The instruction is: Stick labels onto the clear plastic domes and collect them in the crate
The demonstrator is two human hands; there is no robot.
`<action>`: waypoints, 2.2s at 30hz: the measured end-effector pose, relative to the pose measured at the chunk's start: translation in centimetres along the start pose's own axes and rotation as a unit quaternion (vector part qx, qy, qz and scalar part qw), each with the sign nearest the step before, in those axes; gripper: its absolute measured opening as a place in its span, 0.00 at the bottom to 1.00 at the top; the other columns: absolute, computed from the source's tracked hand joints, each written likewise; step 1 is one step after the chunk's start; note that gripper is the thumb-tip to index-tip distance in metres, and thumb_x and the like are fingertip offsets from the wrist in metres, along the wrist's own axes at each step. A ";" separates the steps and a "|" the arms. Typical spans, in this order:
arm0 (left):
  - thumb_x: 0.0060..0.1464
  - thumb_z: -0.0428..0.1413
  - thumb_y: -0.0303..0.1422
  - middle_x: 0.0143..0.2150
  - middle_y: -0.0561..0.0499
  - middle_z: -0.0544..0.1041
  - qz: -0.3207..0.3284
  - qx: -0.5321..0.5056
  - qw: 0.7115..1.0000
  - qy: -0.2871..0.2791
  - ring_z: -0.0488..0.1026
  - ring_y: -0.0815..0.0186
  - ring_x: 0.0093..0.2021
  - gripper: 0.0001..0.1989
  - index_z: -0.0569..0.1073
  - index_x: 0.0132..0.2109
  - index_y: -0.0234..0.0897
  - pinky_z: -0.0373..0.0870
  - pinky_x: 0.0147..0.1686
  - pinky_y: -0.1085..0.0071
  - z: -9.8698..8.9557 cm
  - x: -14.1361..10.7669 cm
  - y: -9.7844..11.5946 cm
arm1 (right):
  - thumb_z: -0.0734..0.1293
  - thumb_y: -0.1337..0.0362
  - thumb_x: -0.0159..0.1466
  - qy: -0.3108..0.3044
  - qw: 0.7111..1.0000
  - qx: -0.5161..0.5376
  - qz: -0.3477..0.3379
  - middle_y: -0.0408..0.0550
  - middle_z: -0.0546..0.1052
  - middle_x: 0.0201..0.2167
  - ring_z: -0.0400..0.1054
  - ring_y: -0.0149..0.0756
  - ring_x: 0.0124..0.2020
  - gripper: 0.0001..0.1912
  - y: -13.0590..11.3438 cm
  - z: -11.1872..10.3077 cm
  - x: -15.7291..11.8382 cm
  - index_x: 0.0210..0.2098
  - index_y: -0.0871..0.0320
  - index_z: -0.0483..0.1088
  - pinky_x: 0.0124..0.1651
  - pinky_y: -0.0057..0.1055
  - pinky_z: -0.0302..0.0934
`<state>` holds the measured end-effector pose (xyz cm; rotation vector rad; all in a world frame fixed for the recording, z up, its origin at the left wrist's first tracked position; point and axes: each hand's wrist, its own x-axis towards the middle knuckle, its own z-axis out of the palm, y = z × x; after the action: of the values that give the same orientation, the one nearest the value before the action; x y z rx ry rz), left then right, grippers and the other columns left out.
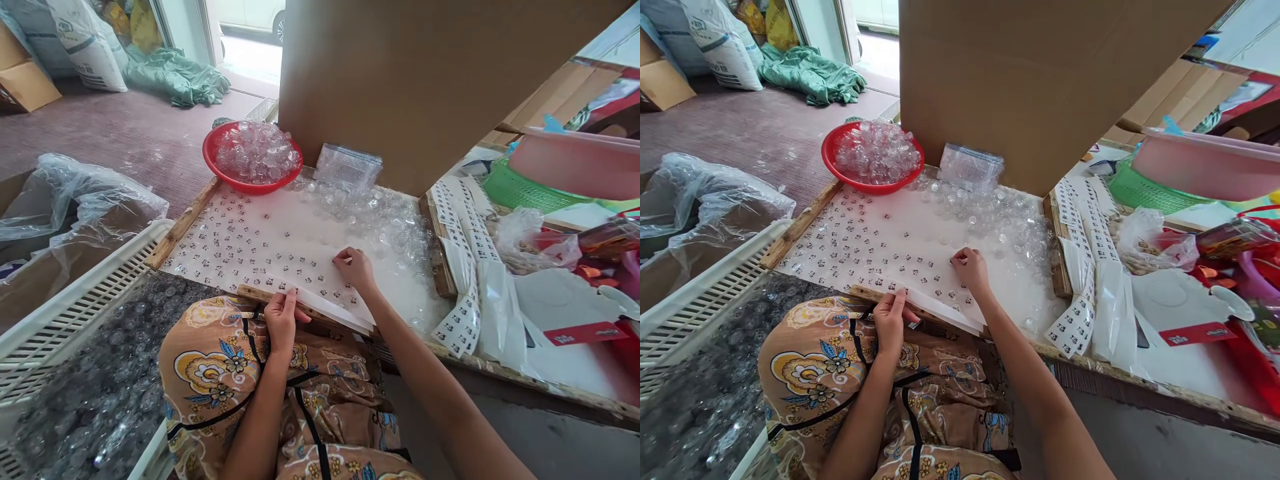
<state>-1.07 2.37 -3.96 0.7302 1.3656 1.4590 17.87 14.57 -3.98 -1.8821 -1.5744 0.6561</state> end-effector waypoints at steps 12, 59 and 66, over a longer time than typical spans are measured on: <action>0.58 0.56 0.44 0.11 0.58 0.71 0.002 0.002 1.000 0.001 0.68 0.69 0.13 0.17 0.68 0.26 0.39 0.65 0.28 0.73 0.0 -0.1 0.2 | 0.68 0.58 0.54 -0.064 0.996 0.041 -0.046 0.45 0.76 0.26 0.68 0.35 0.27 0.07 0.3 -1.6 -2.4 0.28 0.55 0.69 0.33 0.31 0.60; 0.54 0.59 0.47 0.12 0.55 0.72 -0.016 -0.027 0.999 0.007 0.69 0.68 0.12 0.17 0.73 0.31 0.35 0.63 0.21 0.75 0.2 0.0 0.3 | 0.68 0.56 0.53 -0.067 0.993 0.086 0.048 0.42 0.71 0.20 0.61 0.31 0.23 0.10 0.6 -1.0 0.9 0.26 0.56 0.69 0.27 0.29 0.54; 0.53 0.60 0.48 0.13 0.55 0.73 -0.015 -0.025 1.000 0.009 0.69 0.68 0.13 0.18 0.73 0.31 0.35 0.62 0.19 0.75 0.2 0.0 0.4 | 0.67 0.62 0.54 -0.046 0.998 -0.026 -0.031 0.45 0.76 0.29 0.67 0.33 0.28 0.04 -0.3 -0.4 0.3 0.26 0.55 0.69 0.34 0.31 0.60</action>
<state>-1.00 2.46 -3.51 0.6649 1.3431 1.4740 17.95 14.82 -3.50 -1.8562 -1.7159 0.6893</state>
